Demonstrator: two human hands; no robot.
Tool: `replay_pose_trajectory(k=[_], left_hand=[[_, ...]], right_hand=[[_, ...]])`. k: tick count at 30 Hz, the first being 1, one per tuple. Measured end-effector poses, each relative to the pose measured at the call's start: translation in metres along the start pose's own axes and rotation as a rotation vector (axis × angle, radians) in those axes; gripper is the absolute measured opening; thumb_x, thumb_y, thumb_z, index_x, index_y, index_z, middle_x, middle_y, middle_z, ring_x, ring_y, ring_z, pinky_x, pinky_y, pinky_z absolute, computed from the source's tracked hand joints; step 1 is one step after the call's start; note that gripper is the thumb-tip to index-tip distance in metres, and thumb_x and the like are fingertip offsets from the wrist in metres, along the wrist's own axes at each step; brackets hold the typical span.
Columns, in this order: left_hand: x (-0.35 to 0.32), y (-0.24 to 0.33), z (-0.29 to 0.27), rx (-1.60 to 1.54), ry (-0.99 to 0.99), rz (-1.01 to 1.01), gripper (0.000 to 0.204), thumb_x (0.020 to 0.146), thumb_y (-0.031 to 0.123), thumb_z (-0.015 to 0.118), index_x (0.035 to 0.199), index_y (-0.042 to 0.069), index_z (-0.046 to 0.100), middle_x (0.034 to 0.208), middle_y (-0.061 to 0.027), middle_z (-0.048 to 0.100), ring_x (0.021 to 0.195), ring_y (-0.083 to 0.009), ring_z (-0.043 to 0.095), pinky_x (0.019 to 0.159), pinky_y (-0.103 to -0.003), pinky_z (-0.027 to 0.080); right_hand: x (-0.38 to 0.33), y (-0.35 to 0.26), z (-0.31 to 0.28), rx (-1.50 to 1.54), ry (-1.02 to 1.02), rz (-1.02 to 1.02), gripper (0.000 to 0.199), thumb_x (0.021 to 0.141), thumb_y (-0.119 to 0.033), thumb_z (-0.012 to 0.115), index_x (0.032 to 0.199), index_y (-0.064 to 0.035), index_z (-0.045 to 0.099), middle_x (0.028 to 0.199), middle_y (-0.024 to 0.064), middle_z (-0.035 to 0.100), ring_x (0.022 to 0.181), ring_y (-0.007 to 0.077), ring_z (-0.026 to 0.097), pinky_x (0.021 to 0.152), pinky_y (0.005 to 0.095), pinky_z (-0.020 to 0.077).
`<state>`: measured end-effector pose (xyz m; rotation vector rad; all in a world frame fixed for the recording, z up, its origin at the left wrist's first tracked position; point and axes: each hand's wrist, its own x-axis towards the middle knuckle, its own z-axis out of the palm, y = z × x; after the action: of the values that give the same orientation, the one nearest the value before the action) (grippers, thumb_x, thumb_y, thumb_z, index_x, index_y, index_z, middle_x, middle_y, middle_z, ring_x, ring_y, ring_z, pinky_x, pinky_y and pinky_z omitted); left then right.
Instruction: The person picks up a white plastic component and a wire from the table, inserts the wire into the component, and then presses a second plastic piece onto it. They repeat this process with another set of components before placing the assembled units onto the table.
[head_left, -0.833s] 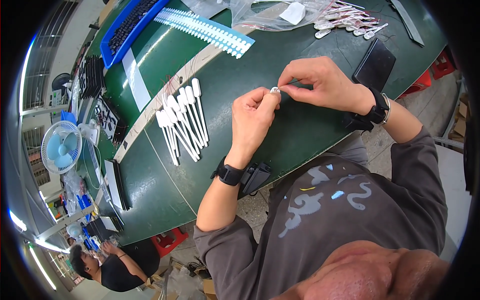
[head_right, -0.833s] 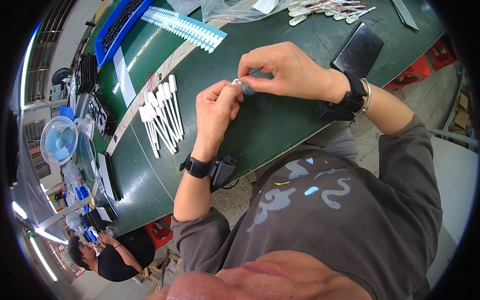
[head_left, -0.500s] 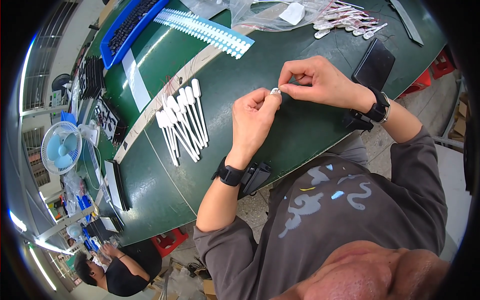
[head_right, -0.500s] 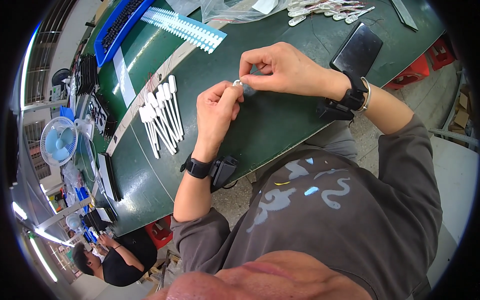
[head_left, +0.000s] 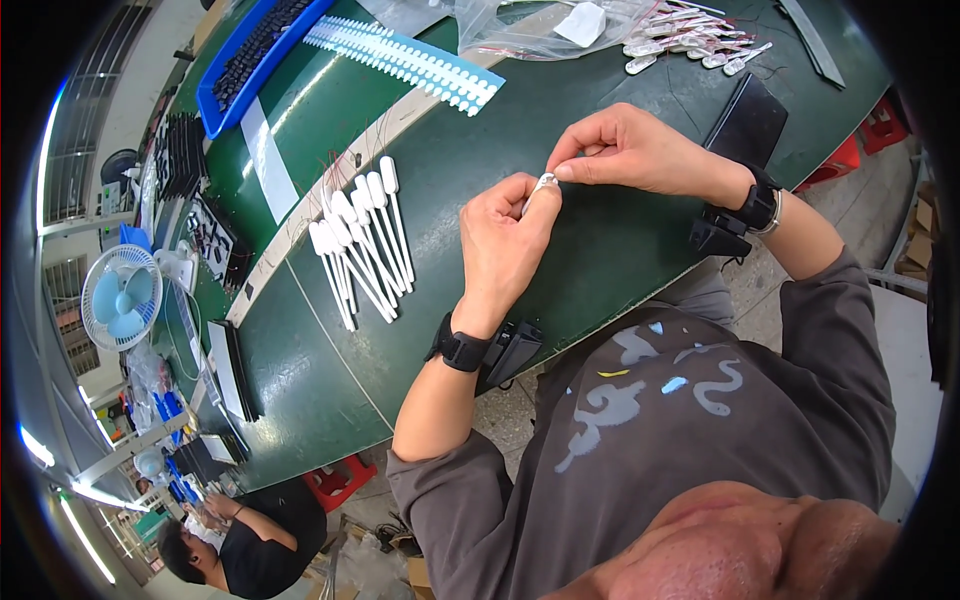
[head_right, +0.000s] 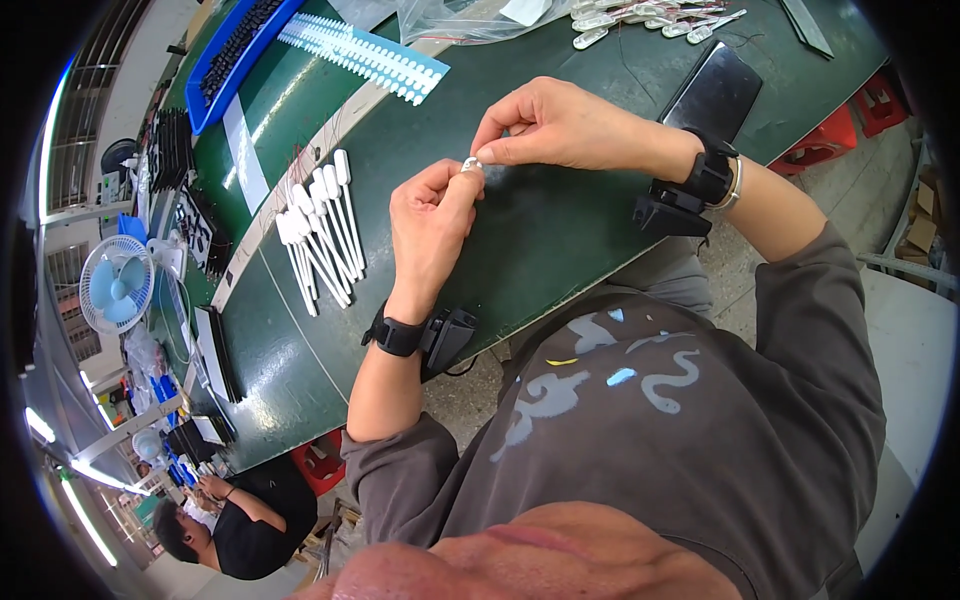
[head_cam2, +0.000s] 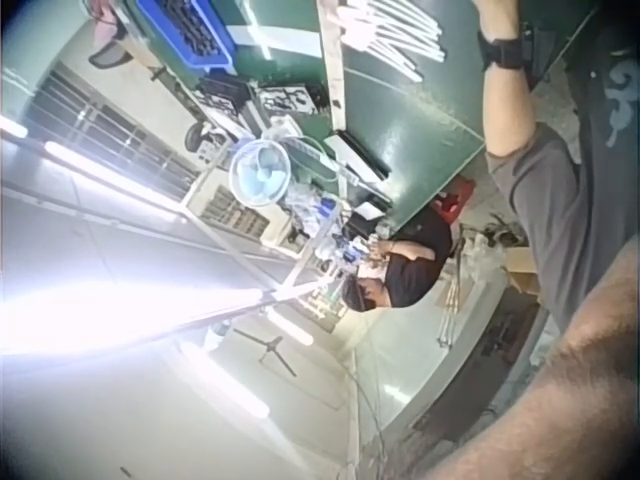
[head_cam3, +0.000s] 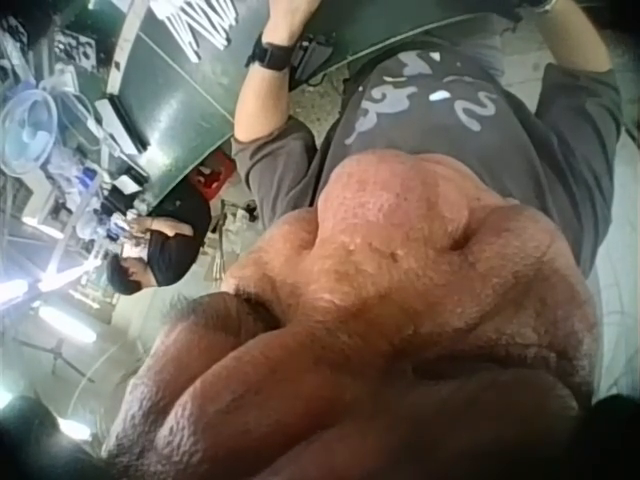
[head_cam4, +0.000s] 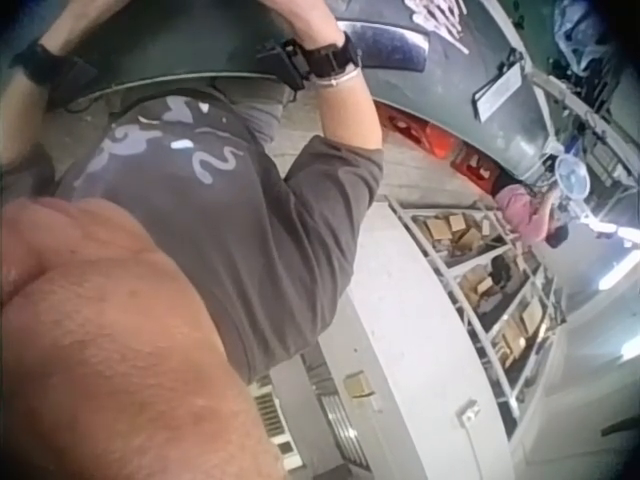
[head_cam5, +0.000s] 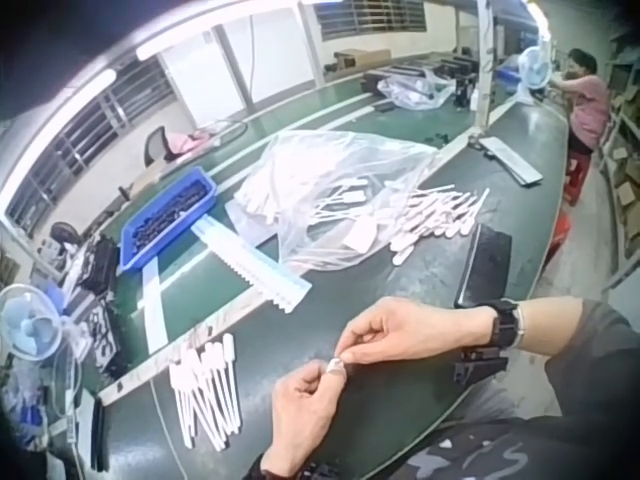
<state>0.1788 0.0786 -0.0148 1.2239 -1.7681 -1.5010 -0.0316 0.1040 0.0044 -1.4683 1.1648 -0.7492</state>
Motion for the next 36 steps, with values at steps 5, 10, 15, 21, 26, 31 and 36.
replay_pose_trajectory(k=[5,10,15,21,26,31,36], left_hand=[[0.000,0.001,0.001,0.037,0.014,0.020,0.028,0.088,0.020,0.064,0.071,-0.002,0.061,0.052,0.0011,0.042,0.053,-0.0062,0.038,0.050,-0.028,0.032],[0.001,-0.002,0.001,-0.028,-0.004,0.016,0.029,0.090,0.021,0.063,0.072,-0.002,0.061,0.052,0.0026,0.044,0.053,-0.0055,0.037,0.050,-0.027,0.031],[0.004,0.004,-0.005,-0.126,-0.060,-0.106,0.030,0.092,0.022,0.063,0.073,-0.001,0.061,0.053,0.0055,0.047,0.052,-0.0039,0.036,0.049,-0.025,0.029],[0.004,-0.003,-0.006,-0.125,0.012,-0.012,0.029,0.092,0.021,0.064,0.073,0.000,0.061,0.054,0.0053,0.048,0.050,-0.0029,0.040,0.048,-0.024,0.030],[-0.003,0.007,0.002,0.166,0.165,0.244,0.020,0.089,0.018,0.067,0.075,0.003,0.063,0.053,-0.0028,0.051,0.046,-0.0077,0.047,0.046,-0.026,0.037],[-0.003,0.007,0.003,0.363,0.258,0.425,0.013,0.085,0.016,0.069,0.078,0.005,0.065,0.054,-0.0078,0.054,0.045,-0.0142,0.054,0.046,-0.030,0.042],[-0.002,0.002,0.002,0.430,0.297,0.492,0.011,0.083,0.015,0.071,0.080,0.006,0.065,0.056,-0.0071,0.059,0.044,-0.0188,0.058,0.045,-0.032,0.044]], right_hand=[[-0.001,-0.002,0.000,-0.053,0.002,0.000,0.018,0.095,-0.017,0.067,0.099,0.0003,0.070,0.082,-0.0054,0.062,0.076,0.0003,0.050,0.067,0.0196,0.0408],[-0.001,0.006,0.003,0.069,0.026,0.006,0.016,0.094,-0.016,0.067,0.097,-0.0005,0.071,0.080,-0.0018,0.063,0.072,0.0040,0.052,0.064,0.0215,0.0416],[-0.012,-0.018,0.006,-0.505,0.171,-0.321,0.014,0.091,-0.014,0.067,0.098,-0.0021,0.070,0.085,0.0057,0.065,0.070,0.0145,0.058,0.066,0.0253,0.0444],[-0.021,-0.017,-0.007,-0.633,0.196,-0.245,0.012,0.094,-0.011,0.061,0.100,-0.0028,0.068,0.100,0.0092,0.066,0.085,0.0242,0.064,0.077,0.0320,0.0489],[-0.008,-0.036,-0.022,-0.813,0.827,-0.644,0.015,0.098,-0.011,0.056,0.099,-0.0015,0.067,0.110,0.0094,0.067,0.094,0.0230,0.064,0.083,0.0330,0.0497],[-0.005,-0.017,-0.003,-0.247,0.398,-0.398,0.018,0.099,-0.013,0.057,0.100,0.0007,0.067,0.105,0.0079,0.070,0.093,0.0159,0.064,0.084,0.0293,0.0497],[-0.004,-0.014,0.013,-0.140,0.175,-0.225,0.018,0.096,-0.013,0.061,0.102,0.0012,0.069,0.093,0.0066,0.072,0.088,0.0123,0.065,0.082,0.0269,0.0500]])
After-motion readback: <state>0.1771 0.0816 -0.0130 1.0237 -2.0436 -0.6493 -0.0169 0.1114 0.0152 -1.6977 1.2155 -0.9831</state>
